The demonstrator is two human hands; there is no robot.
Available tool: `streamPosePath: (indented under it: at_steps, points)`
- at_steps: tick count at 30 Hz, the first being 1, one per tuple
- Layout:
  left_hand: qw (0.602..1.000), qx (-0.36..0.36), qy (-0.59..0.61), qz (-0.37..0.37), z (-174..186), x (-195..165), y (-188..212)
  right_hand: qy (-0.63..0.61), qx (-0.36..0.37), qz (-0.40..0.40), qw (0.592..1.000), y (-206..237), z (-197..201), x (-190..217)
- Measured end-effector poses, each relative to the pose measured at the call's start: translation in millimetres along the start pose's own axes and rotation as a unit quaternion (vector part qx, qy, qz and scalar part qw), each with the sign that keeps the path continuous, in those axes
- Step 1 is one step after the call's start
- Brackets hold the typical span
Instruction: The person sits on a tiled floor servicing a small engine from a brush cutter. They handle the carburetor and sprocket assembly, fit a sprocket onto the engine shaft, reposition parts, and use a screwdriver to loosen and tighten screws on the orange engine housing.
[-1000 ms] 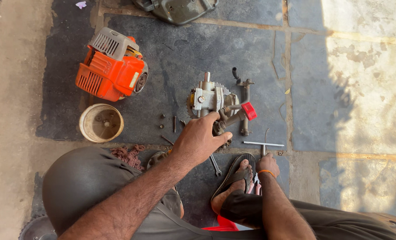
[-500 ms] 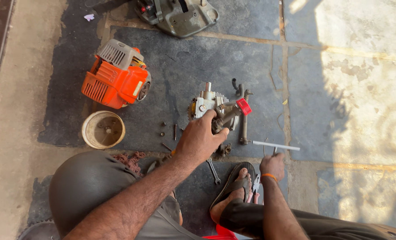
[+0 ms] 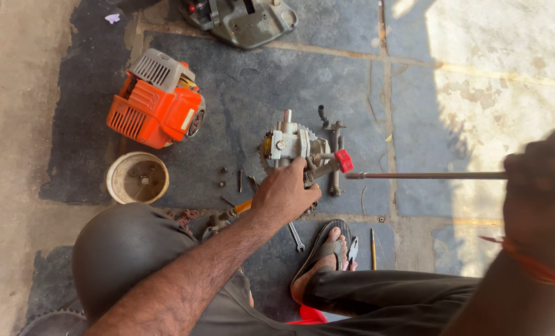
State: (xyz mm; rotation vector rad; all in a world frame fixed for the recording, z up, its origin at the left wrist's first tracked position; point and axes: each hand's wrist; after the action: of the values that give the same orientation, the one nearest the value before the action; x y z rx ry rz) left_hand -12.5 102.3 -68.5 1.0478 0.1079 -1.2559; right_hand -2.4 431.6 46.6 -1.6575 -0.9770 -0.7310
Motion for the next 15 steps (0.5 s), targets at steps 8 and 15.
streamPosePath:
  at_steps: [8, 15]
  points:
    - [0.997, 0.053, 0.032, -0.035, 1, -16, 19, -0.261, -0.108, -0.151, 0.947, -85, 86, -29]
    - [0.993, 0.038, 0.074, -0.086, 6, -12, 18, -0.335, -0.140, -0.193, 0.911, -108, 125, -46]
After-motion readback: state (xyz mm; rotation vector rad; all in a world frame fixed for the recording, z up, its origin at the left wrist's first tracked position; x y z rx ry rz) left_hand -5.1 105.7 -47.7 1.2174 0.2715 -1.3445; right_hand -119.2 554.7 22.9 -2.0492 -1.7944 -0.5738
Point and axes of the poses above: each hand's wrist, its own y-axis away from the middle knuckle, its own z-axis out of the back of the hand, x = y × z, and after that the axes turned 12 degrees about z, right-handed
